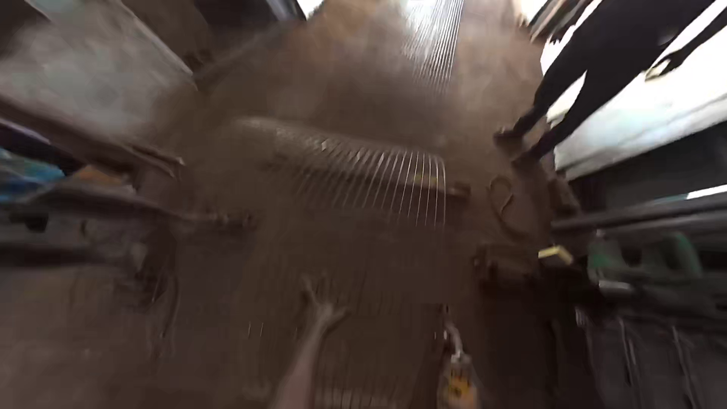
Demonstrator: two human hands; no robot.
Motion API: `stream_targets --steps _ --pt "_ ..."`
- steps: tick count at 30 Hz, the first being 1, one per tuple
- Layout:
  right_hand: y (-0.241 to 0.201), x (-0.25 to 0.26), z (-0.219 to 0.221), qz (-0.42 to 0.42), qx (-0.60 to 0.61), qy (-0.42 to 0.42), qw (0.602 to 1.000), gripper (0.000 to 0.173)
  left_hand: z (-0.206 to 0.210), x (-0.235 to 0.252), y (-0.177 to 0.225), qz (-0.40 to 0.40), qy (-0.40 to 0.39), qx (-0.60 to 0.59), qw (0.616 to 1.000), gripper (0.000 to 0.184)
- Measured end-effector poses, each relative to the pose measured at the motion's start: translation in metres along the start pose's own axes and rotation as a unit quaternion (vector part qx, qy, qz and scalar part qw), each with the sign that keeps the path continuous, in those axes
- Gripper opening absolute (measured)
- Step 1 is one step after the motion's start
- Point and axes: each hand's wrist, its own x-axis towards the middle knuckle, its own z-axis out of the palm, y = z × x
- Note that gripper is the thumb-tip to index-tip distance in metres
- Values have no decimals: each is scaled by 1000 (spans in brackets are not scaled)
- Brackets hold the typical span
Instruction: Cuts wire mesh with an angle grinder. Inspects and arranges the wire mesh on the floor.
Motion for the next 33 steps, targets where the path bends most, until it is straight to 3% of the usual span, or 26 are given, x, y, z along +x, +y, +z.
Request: stream_targets --steps 9,20,28,33 --pt "0 15 -2 51 -56 19 997 90 0 -8 7 11 17 4 1000 120" --pt "6 32 3 17 -77 23 997 91 2 -5 9 -8 17 17 1000 128" --pt "-52 25 -4 46 -129 18 990 91 7 -3 11 -20 18 -4 1000 125" --pt "-55 40 0 45 -131 24 990 93 5 7 10 -2 9 28 1000 121"
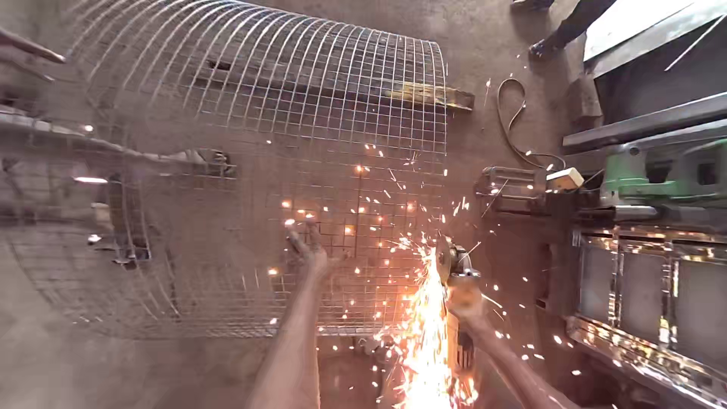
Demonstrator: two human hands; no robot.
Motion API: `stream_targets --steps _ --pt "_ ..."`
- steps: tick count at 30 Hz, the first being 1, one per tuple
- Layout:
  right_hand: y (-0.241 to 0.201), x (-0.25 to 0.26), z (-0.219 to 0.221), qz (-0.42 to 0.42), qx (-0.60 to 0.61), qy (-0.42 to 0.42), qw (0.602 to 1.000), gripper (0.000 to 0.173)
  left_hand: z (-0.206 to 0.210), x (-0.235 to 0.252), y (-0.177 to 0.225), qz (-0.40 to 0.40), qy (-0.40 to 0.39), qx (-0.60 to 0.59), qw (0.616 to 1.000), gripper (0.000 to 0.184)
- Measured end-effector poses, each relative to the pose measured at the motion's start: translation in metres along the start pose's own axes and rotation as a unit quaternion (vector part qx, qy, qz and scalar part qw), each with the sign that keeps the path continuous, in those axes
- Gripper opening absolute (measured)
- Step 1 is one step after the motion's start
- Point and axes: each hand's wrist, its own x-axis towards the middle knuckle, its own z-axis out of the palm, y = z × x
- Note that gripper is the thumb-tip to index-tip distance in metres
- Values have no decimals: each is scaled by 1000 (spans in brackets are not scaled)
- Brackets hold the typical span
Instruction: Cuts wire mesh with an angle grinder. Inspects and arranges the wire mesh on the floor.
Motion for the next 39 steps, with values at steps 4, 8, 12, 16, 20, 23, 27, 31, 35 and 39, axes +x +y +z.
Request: stream_targets --steps 4,8,12,16,20,23,27,31,35,39 --pt "18 5 7 9 1 -7 1000 93 2 10 4 14 15 -13 1000 122" --pt "23 15 15 5 -9 3 1000 91 -1 12 9 12 6 -49 999 120" --pt "3 21 10 19 -2 -11 1000 88 3 13 6 22 11 -39 999 122" --pt "9 28 10 -6 14 -3 1000 89 0 14 8 23 13 -67 997 122" --pt "3 25 5 -5 -5 -2 1000 88 1 10 6 28 21 -58 998 123" --pt "-14 30 2 -29 -9 24 999 80 -1 13 11 16 16 -27 999 123" --pt "-80 9 -14 7 -29 7 1000 69 0 5 8 20 30 -42 999 120" --pt "-100 -1 -18 46 -38 -26 998 63 1 7 4 9 24 -15 1000 119" --pt "-32 31 -9 -16 -16 -24 999 83 -5 10 9 43 29 -15 999 118" --pt "-4 35 7 -3 33 -24 999 89 0 16 4 36 45 -63 996 121"
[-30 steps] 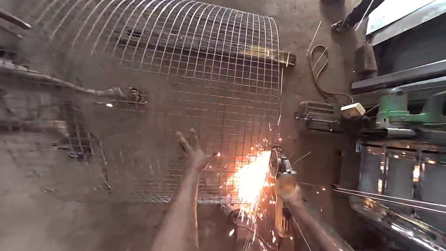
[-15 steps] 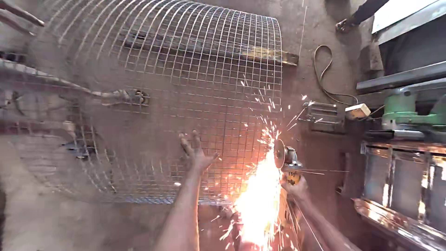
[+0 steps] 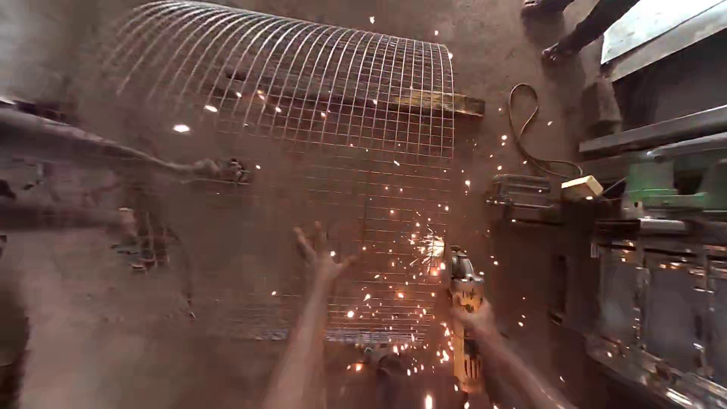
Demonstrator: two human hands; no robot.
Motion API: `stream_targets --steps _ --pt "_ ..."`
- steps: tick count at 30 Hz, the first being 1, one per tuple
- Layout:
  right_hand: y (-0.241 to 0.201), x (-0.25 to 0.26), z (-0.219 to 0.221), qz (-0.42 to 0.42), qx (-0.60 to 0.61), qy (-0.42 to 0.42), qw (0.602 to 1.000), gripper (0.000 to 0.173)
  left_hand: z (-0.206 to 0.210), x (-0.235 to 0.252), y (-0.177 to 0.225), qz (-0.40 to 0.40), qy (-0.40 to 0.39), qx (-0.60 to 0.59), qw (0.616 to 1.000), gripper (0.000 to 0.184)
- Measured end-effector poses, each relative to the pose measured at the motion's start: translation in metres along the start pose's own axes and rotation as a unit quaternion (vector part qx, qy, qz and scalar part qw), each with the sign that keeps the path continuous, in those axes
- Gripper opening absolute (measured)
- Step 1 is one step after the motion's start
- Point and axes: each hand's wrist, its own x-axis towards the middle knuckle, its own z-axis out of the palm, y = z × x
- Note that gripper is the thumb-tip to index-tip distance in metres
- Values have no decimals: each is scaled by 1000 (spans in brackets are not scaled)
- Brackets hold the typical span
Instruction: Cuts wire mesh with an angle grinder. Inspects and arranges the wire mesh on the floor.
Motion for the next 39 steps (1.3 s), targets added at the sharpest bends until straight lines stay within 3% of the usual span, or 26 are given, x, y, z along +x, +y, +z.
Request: stream_targets --steps 4,7,11,13,19,23,28,36,39 --pt "-4 -9 -3 -8 15 1 1000 84 7 -15 -9 26 39 -54 997 113" --pt "-21 -7 -9 -9 -1 -5 1000 90 28 -89 11 58 61 -95 992 92" --pt "-46 -11 -25 14 -32 -28 999 100 81 -241 84 7 -125 -277 953 92" --pt "-54 -8 -32 28 -36 -57 997 100 91 -278 119 -12 -208 -279 938 99" --pt "-54 -3 -31 56 -28 -92 994 103 98 -252 184 -85 -214 -127 965 118" --pt "-50 -7 -32 76 -23 -118 990 104 109 -261 177 -94 -178 -150 968 112" --pt "-69 -6 -46 89 -47 -138 985 99 91 -254 197 -123 -210 -98 965 106" --pt "-94 -1 -61 67 -70 -127 987 102 74 -242 232 -147 -211 -111 960 109" --pt "-89 -4 -57 62 -55 -125 989 103 79 -247 217 -125 -189 -146 963 113"
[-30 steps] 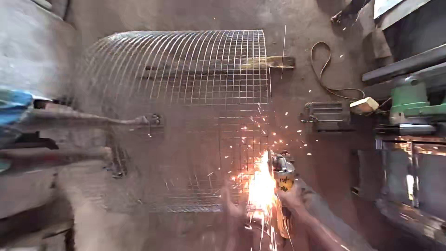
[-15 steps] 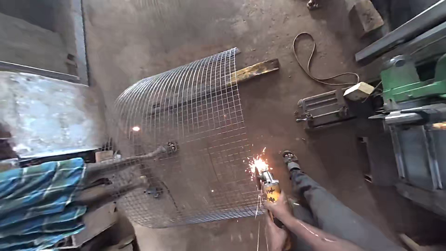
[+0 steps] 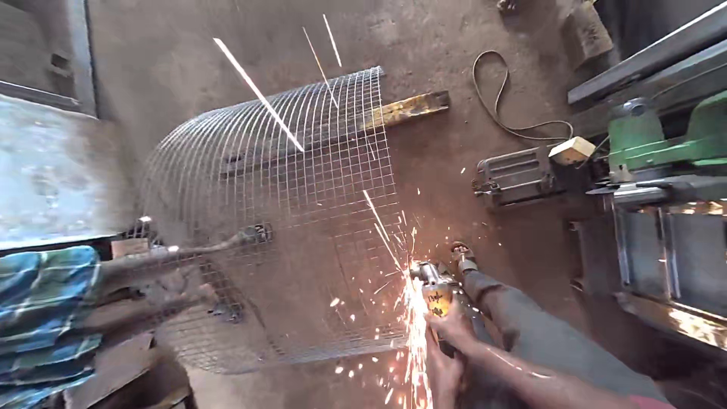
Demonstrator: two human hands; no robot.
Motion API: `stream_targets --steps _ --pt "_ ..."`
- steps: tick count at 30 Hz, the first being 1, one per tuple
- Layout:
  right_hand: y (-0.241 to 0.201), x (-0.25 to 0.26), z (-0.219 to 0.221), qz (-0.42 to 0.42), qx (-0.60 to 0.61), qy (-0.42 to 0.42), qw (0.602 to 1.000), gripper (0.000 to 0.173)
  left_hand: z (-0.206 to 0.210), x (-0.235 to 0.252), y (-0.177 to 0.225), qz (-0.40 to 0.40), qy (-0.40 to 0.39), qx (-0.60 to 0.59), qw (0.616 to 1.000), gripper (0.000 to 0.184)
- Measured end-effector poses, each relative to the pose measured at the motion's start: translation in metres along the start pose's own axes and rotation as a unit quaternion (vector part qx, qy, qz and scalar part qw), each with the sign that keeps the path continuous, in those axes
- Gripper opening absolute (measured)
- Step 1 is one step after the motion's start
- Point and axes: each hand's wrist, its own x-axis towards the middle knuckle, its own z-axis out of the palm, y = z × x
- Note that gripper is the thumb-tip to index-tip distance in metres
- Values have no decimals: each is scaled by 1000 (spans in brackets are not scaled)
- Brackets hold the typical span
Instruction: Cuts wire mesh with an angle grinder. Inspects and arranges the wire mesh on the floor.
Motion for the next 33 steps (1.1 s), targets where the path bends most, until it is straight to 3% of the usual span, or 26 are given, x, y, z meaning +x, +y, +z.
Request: stream_targets --steps 3,7,9,18,29,33 --pt "20 5 8 -5 23 -2 1000 110 7 -2 -25 27 -2 -52 998 112" --pt "39 22 12 -12 220 -59 974 98 14 2 -36 29 0 -74 997 110" --pt "35 24 4 2 256 -98 962 95 16 1 -28 19 13 -61 998 112" --pt "13 36 -11 35 186 -111 976 103 12 7 -7 -13 -2 -74 997 116" --pt "-17 23 -22 -3 190 -103 976 112 -7 10 2 -4 17 -5 1000 119" --pt "-37 30 -33 -27 199 -99 974 111 -18 22 38 1 21 4 1000 120"
